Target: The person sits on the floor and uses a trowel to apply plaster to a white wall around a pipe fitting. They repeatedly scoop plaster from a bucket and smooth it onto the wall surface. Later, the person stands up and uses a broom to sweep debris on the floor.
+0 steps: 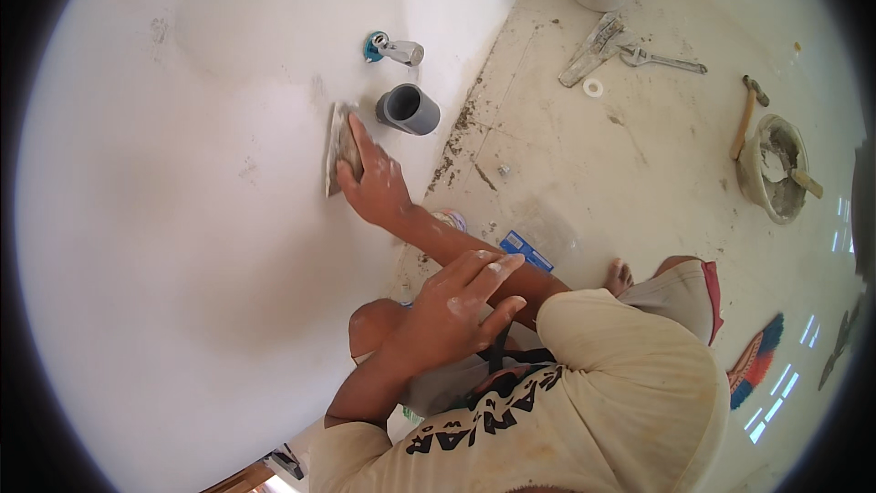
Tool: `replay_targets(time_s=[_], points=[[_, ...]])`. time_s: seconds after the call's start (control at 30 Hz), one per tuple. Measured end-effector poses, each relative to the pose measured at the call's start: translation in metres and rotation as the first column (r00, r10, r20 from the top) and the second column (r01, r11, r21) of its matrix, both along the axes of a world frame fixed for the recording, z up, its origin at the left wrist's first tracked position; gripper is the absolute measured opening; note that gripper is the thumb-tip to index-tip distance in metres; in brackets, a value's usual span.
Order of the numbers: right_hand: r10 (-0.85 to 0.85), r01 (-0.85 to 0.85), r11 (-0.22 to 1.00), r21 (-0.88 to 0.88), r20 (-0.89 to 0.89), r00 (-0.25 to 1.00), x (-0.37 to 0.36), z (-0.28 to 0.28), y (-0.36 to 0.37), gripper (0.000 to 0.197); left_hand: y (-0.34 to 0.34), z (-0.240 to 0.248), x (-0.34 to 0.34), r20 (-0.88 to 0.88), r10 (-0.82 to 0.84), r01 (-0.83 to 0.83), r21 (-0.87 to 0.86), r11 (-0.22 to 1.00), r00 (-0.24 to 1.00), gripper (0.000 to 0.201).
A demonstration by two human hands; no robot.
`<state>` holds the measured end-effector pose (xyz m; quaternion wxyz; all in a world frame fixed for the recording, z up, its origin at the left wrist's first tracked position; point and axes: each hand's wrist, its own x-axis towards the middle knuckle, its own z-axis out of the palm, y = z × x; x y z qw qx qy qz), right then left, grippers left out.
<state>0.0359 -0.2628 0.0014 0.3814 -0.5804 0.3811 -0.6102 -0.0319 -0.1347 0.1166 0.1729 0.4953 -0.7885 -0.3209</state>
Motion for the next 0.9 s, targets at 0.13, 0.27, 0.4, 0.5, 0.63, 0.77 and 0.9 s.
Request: replay_targets(time_s=[0.13, 0.27, 0.4, 0.5, 0.63, 0.77, 0.9], points=[[0.16, -0.163, 0.96, 0.227, 0.031, 0.987, -0.002, 0.007, -0.017, 0.075, -0.004, -0.006, 0.007, 0.066, 0.023, -0.021, -0.032, 0.999, 0.998, 0.047], [0.234, -0.232, 0.956, 0.182, 0.014, 0.972, 0.008, -0.033, 0.027, 0.075, -0.005, -0.011, 0.009, 0.138, 0.042, -0.035, -0.053, 0.998, 0.989, 0.047], [0.059, -0.059, 0.998, -0.008, 0.025, 0.998, 0.003, -0.019, 0.013, 0.075, -0.007, -0.007, 0.003, 0.102, -0.015, 0.023, -0.075, 0.997, 0.995, 0.048], [0.122, -0.128, 0.984, 0.128, 0.053, 0.991, -0.001, 0.004, -0.014, 0.074, -0.007, -0.005, 0.003, 0.048, 0.014, -0.013, -0.034, 0.999, 0.999, 0.046], [0.154, -0.162, 0.971, 0.176, 0.058, 0.986, 0.004, 0.001, -0.01, 0.074, -0.01, -0.01, 0.013, 0.096, 0.081, -0.071, -0.096, 0.993, 0.992, 0.043], [0.177, -0.166, 0.962, 0.216, -0.028, 0.984, 0.01, -0.044, 0.027, 0.076, -0.031, -0.006, 0.037, 0.007, 0.281, -0.274, -0.201, 0.94, 0.96, 0.033], [0.272, -0.274, 0.941, 0.201, 0.039, 0.962, 0.007, -0.058, 0.045, 0.075, -0.089, 0.022, 0.061, -0.135, 0.535, -0.528, -0.472, 0.706, 0.834, 0.022]])
